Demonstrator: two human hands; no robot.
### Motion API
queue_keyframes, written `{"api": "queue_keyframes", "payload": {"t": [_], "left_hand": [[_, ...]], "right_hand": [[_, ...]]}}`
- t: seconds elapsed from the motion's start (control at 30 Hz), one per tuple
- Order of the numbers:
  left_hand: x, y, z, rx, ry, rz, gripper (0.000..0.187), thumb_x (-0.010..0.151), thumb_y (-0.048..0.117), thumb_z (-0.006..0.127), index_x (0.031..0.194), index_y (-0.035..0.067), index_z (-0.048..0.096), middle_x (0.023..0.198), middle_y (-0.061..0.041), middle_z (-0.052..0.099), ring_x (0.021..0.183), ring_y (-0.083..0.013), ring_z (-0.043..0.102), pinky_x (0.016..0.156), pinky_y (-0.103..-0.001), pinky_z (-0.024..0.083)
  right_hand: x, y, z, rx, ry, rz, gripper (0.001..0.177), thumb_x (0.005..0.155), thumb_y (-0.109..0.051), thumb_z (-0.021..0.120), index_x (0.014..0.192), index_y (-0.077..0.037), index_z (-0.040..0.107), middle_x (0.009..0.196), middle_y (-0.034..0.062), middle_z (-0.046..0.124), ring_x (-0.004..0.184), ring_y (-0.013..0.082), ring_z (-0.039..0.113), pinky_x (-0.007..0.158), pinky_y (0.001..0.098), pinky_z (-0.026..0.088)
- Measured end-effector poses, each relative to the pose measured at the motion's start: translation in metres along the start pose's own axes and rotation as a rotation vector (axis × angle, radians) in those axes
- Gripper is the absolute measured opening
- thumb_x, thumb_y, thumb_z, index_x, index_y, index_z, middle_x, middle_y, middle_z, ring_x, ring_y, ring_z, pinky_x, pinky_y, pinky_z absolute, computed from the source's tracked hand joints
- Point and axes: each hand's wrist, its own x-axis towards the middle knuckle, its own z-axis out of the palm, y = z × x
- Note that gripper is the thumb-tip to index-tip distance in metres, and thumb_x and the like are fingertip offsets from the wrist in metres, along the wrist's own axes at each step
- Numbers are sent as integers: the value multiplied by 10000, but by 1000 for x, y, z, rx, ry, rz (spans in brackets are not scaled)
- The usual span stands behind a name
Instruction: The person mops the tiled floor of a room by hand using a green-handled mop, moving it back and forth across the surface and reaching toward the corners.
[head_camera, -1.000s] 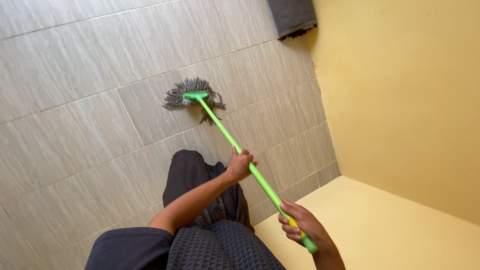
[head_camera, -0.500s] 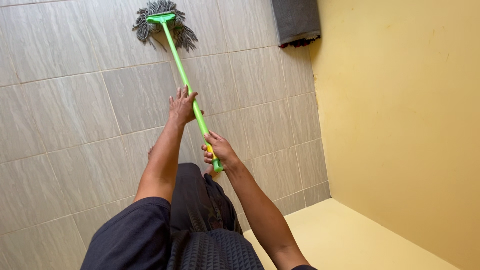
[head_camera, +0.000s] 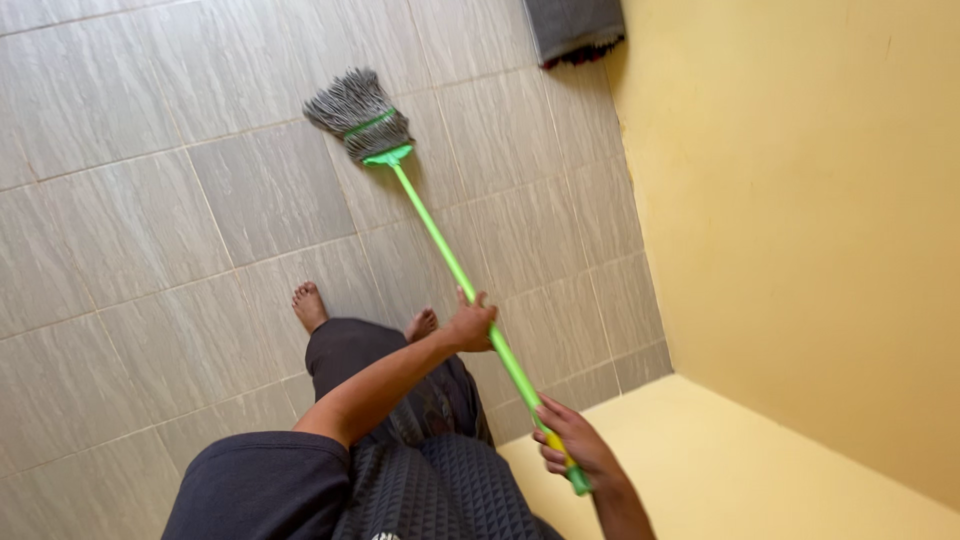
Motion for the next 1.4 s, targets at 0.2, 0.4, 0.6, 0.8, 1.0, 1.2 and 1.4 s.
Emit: {"api": "queue_keyframes", "payload": {"t": [0.2,0.4,0.6,0.8,1.0,1.2,1.4], "left_hand": [[-1,134,42,-151,-65,84,678,772,560,809,1056,-25,615,1105,-252,588,1303,-439,446,1076,-903,-15],[-15,175,37,-209,-18,162,544,825,459,788,1002,-32,634,1001,-232,582,1172,-413,526,1074,-894,10],[-44,170,17,-194,153,96,465,869,407,771,954,-31,638,937,-197,574,1060,-382,571,1127,-858,6],[-7,81,21,-73,266,123,301,877,313,733,881,21,658,837,-111,605,1053,-324,604,1149,-809,29],[61,-21,-14,-48,419,102,267,824,295,766,886,58,659,915,-95,675,1130,-303,614,1184,-742,111],[148,-118,-107,291,305,-131,316,780,287,845,982,106,684,1229,-76,681,1481,-263,435,1286,-613,191],[214,-106,-165,49,450,-304,435,695,295,901,1020,91,695,1505,-137,526,1407,-450,308,1125,-570,311]], "right_hand": [[-105,24,-60,-5,116,50,611,1006,-259,564,1590,-228,389,688,42,492,370,95,370,315,255,321],[-123,55,-85,24,122,47,626,1002,-214,542,1602,-226,362,686,66,484,360,115,374,316,266,331],[-123,57,-77,-44,63,-3,631,1001,-223,548,1601,-224,354,679,62,500,356,116,381,313,266,337],[-54,27,-21,127,-21,-53,610,1021,-236,551,1588,-150,344,696,35,496,382,85,373,327,236,332],[33,-33,-10,95,-116,-151,660,1031,-259,549,1629,-257,268,727,20,511,431,79,418,358,240,376],[162,-124,21,39,-202,-220,492,1043,-285,545,1517,-271,416,717,18,505,438,92,432,401,264,402],[172,-229,-27,74,-292,-204,466,1076,-274,564,1495,-137,414,768,34,539,467,85,439,414,246,386]]}}
